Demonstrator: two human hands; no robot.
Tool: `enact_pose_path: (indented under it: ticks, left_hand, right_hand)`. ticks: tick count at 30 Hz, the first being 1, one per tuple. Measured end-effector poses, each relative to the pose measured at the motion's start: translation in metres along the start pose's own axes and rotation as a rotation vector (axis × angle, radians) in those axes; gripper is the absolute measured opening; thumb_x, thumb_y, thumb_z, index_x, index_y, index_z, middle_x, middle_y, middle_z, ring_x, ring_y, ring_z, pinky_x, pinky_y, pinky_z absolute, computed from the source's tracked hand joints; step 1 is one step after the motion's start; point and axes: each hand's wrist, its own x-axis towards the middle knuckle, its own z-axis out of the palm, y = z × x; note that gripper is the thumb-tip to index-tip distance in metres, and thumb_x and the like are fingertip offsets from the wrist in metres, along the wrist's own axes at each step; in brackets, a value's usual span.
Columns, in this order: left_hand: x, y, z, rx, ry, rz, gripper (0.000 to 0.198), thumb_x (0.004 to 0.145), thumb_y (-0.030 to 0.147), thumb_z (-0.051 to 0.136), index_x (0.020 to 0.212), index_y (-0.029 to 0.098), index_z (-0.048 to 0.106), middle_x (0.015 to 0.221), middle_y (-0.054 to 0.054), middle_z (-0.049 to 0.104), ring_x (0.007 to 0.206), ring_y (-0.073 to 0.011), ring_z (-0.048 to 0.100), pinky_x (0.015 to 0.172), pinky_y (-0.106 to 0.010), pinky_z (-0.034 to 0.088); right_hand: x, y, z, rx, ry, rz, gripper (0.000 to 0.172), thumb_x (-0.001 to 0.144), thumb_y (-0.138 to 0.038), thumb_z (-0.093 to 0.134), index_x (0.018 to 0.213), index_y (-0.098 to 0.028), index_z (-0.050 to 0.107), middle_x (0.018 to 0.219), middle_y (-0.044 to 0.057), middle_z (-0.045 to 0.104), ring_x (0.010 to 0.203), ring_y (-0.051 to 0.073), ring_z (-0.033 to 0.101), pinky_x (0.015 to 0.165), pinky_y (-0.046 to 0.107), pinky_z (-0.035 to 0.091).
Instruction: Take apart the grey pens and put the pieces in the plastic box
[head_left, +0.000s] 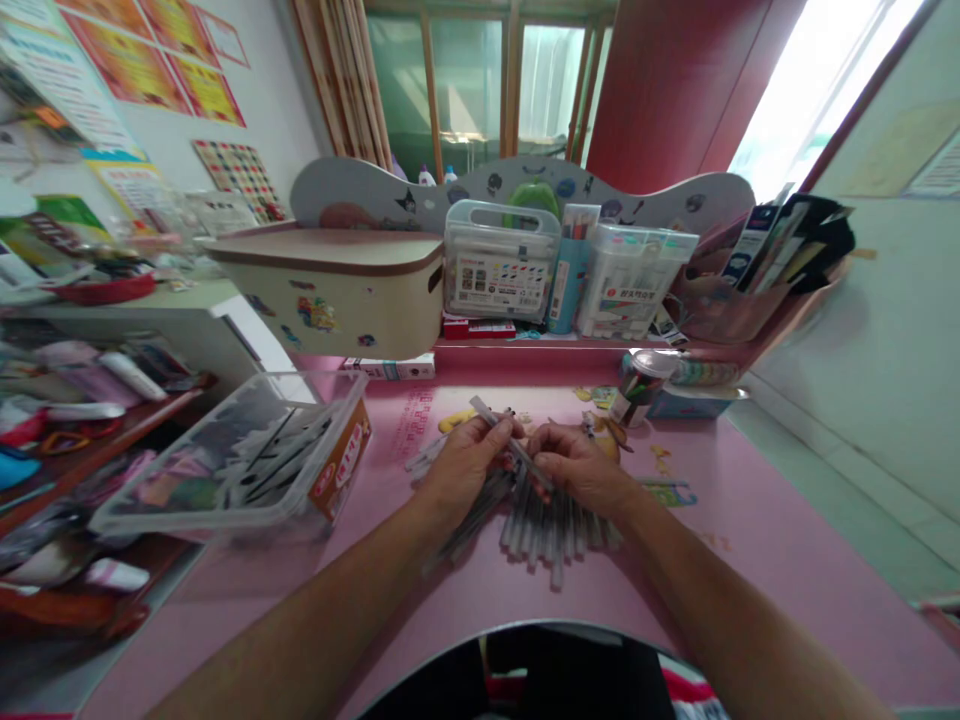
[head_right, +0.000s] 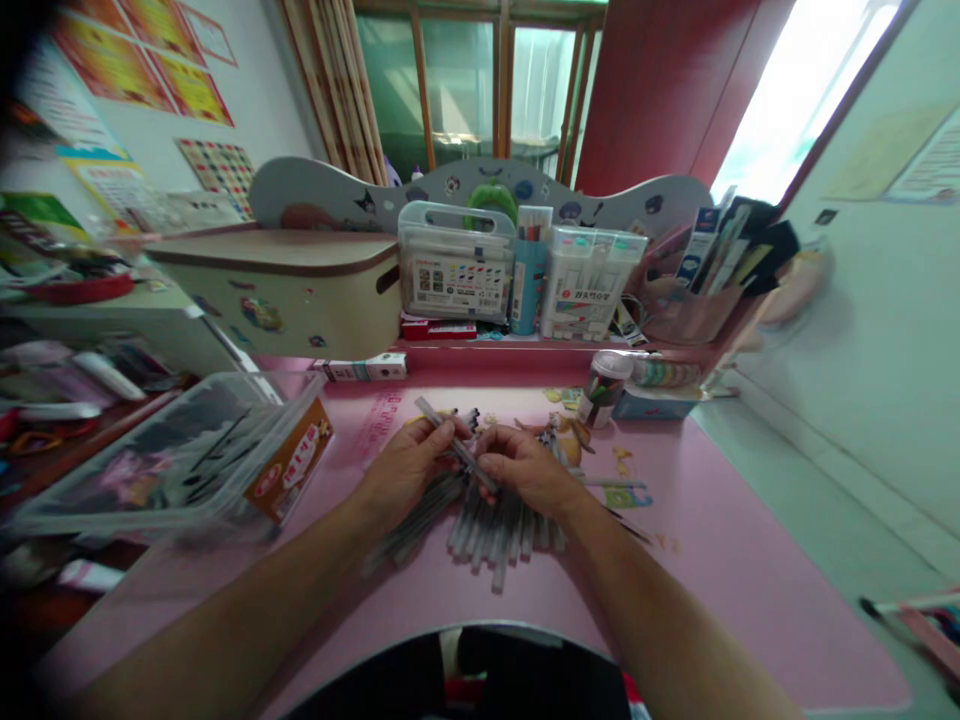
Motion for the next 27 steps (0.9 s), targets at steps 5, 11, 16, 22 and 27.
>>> enact_pose_path:
  ticks: [5,11,16,22,27]
  left_hand:
    - [-0.004,0.002,-0.001,-0.050,-0.076,-0.020,0.044,0.076,0.040,0.074,0.109,0.018,0.057,0.062,0.003,0.059,0.049,-0.0088,0.051,0.047,-0.018,0.039]
    - [-0.002,0.000,-0.010,-0.053,-0.227,-0.197,0.067,0.073,0.044,0.077,0.124,0.021,0.040,0.058,0.008,0.052,0.037,-0.0042,0.035,0.037,-0.015,0.023]
    - [-0.003,-0.002,-0.012,-0.068,-0.221,-0.179,0.050,0.081,0.045,0.066,0.121,0.022,0.047,0.057,0.007,0.051,0.039,-0.0047,0.035,0.039,-0.015,0.022]
    - [-0.006,0.008,-0.014,0.221,-0.082,0.135,0.027,0.075,0.022,0.067,0.102,0.020,0.067,0.093,-0.003,0.065,0.066,-0.0096,0.054,0.059,-0.022,0.043]
    - [-0.004,0.005,-0.017,0.427,-0.089,0.260,0.014,0.082,0.032,0.065,0.084,0.019,0.071,0.081,-0.003,0.066,0.076,-0.0151,0.059,0.073,-0.028,0.046]
  right_hand:
    - [0.002,-0.001,0.001,-0.229,0.188,-0.132,0.019,0.084,-0.032,0.065,0.096,-0.021,0.056,0.082,0.001,0.061,0.069,0.014,0.060,0.055,0.025,0.049]
    - [-0.002,-0.008,0.011,-0.948,0.295,-0.569,0.040,0.087,-0.017,0.057,0.126,-0.024,0.052,0.127,0.011,0.054,0.121,0.025,0.048,0.101,0.046,0.041]
    - [-0.001,-0.006,0.017,-1.072,0.120,-0.571,0.022,0.094,-0.016,0.046,0.110,-0.023,0.060,0.103,0.009,0.063,0.101,0.023,0.057,0.091,0.039,0.044]
    - [0.000,-0.006,0.015,-1.004,0.218,-0.369,0.019,0.093,-0.014,0.041,0.099,-0.021,0.058,0.088,0.005,0.061,0.085,0.020,0.057,0.078,0.033,0.042]
    - [-0.001,-0.006,0.018,-0.978,0.133,-0.293,0.017,0.093,-0.016,0.041,0.096,-0.020,0.057,0.092,0.005,0.061,0.087,0.020,0.055,0.078,0.033,0.041]
